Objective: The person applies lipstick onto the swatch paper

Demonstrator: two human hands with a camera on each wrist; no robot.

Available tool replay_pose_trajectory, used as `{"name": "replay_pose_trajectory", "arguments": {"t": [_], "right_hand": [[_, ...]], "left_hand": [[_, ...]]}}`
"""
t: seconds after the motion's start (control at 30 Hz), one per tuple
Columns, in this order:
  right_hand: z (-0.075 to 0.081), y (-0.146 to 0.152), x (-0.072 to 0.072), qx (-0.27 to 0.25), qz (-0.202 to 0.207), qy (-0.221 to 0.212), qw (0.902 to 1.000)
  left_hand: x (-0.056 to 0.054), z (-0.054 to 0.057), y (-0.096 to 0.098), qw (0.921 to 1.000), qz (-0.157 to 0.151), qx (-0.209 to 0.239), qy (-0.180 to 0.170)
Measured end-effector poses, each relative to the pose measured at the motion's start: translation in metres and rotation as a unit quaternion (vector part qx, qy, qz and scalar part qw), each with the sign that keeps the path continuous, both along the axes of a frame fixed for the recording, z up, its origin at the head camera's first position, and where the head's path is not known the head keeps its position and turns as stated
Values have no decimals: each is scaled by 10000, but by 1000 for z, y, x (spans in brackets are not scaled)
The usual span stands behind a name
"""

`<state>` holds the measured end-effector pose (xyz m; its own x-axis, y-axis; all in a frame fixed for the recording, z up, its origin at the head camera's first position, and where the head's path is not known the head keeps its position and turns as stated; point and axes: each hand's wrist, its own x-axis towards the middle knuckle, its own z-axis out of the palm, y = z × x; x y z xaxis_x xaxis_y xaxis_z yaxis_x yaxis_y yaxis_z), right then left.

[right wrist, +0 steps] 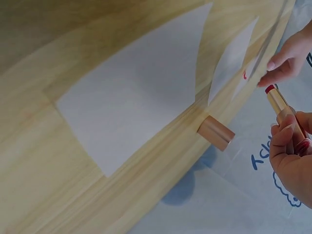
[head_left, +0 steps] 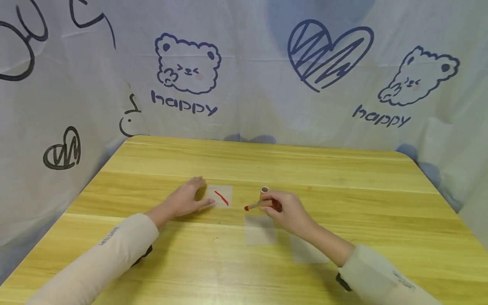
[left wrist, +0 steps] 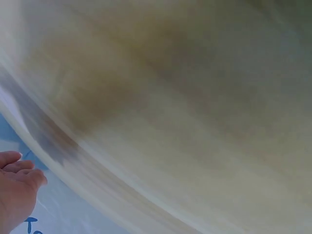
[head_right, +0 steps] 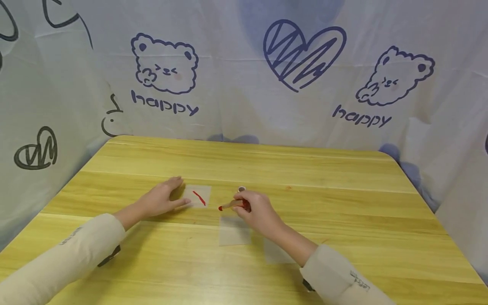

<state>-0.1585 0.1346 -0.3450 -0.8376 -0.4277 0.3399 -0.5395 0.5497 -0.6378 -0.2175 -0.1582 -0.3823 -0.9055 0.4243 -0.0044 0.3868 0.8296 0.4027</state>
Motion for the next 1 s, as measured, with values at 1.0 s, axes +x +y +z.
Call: {"name": "replay_pose_trajectory", "arguments": {"t": [1.0], "right_hand": [[-10,18,14,392,55,1,9992]], "left_hand": [[61,9,53,9989,-301,240,266]]}}
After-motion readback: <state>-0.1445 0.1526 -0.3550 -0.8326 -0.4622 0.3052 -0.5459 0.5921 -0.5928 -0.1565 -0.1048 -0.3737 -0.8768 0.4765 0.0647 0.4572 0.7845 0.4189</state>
